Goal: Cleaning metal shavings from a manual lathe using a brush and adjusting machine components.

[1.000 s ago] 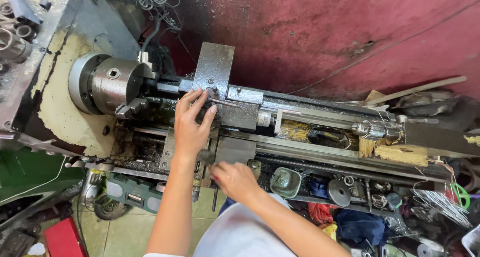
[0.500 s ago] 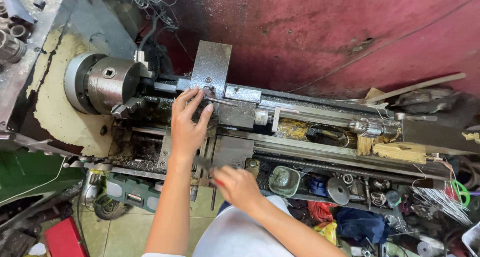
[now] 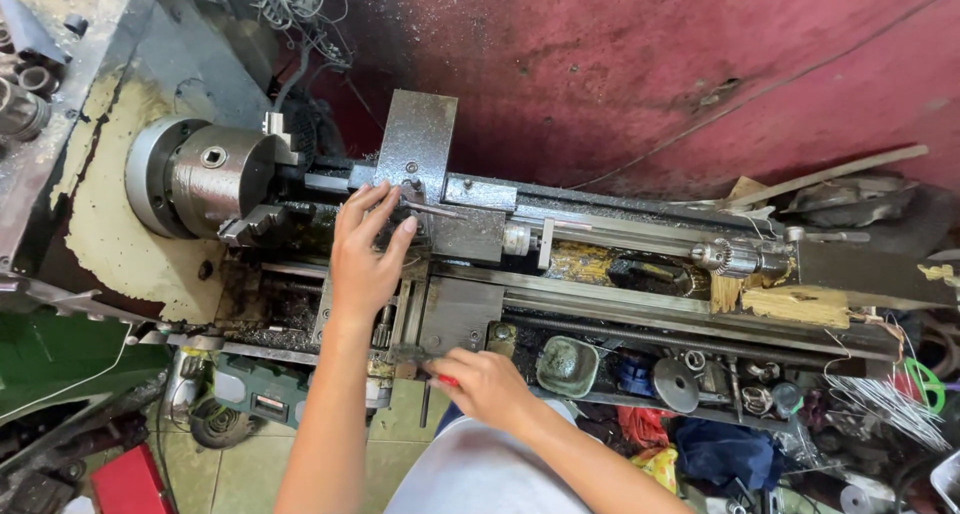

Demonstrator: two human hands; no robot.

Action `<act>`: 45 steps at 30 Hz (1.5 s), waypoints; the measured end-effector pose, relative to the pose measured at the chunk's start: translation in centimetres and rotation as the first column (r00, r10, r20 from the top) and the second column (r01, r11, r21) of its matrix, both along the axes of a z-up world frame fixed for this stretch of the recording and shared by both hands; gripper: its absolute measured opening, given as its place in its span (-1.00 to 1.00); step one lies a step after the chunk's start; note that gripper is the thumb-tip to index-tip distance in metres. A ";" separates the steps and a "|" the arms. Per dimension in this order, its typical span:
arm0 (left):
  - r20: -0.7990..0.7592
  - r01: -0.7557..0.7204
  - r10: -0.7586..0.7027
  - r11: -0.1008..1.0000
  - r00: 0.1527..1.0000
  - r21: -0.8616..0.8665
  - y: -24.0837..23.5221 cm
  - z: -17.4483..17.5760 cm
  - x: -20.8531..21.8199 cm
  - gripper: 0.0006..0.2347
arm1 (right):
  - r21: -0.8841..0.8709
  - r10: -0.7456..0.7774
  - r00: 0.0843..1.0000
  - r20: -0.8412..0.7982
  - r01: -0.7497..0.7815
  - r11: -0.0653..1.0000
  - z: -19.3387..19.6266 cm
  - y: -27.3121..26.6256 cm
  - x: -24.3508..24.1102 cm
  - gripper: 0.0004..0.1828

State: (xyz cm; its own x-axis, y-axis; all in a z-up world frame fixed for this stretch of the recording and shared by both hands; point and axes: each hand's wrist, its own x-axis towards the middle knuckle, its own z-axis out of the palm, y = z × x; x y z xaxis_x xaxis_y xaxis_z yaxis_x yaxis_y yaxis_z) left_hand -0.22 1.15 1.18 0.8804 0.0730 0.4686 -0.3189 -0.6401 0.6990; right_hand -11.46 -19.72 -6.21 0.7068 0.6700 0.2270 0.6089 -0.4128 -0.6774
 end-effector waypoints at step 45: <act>0.335 -0.477 0.419 0.872 0.844 0.109 13.9 -3.8 -3.3 -0.92 | -0.134 -0.058 0.963 0.263 0.096 0.986 -1.4 9.6 4.5 -0.60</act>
